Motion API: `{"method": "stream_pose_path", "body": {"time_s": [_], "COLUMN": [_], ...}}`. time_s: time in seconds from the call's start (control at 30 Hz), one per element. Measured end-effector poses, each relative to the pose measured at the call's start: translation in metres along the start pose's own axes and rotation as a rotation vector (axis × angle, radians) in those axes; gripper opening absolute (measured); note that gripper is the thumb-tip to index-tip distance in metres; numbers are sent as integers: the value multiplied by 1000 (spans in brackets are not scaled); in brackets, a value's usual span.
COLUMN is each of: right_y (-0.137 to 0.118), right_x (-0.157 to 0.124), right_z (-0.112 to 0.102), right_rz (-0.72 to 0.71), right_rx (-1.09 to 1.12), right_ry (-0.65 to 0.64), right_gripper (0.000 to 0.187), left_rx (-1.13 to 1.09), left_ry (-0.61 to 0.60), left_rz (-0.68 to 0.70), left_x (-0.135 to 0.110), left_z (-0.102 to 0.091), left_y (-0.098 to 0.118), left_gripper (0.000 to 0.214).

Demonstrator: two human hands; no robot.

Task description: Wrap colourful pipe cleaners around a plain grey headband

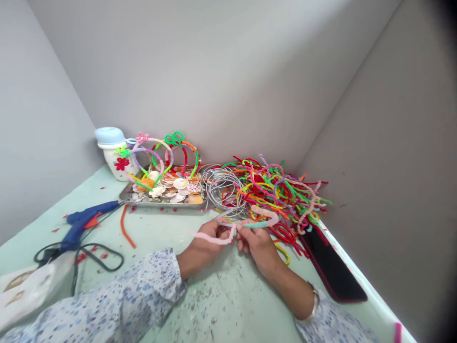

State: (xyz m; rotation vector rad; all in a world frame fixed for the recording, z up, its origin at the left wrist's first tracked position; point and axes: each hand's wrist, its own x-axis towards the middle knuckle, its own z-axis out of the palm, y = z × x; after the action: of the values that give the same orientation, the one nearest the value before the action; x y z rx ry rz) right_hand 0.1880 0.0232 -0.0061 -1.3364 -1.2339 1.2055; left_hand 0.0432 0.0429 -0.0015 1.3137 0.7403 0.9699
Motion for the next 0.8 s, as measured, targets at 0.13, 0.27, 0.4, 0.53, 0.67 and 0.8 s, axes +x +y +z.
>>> {"method": "stream_pose_path", "body": {"time_s": [0.13,0.27,0.4,0.53,0.67,0.8], "right_y": [0,1,0,-1,-3,-3], "right_x": [1,2,2,1,1,2], "right_z": [0,1,1,0,-1,-1], "right_rz": [33,36,12,3,12,-19], "right_rx": [-20,12,26,12,6,33], "right_ry": [-18,-32,-56,-53,-68,-106], "right_gripper": [31,27,23,23,20,21], "left_rx": [13,51,187,309,298,189], "left_ry": [20,17,53,120,95,36], "left_rz": [35,49,52,43,49,75], "left_x": [-2,-4,-5,-3,-2,-4], "left_z": [1,-2,-6,-9,-10,-9], "left_y": [-1,-1,-2,-5,-5,-3], "left_gripper": [24,20,17,15,15,16]}}
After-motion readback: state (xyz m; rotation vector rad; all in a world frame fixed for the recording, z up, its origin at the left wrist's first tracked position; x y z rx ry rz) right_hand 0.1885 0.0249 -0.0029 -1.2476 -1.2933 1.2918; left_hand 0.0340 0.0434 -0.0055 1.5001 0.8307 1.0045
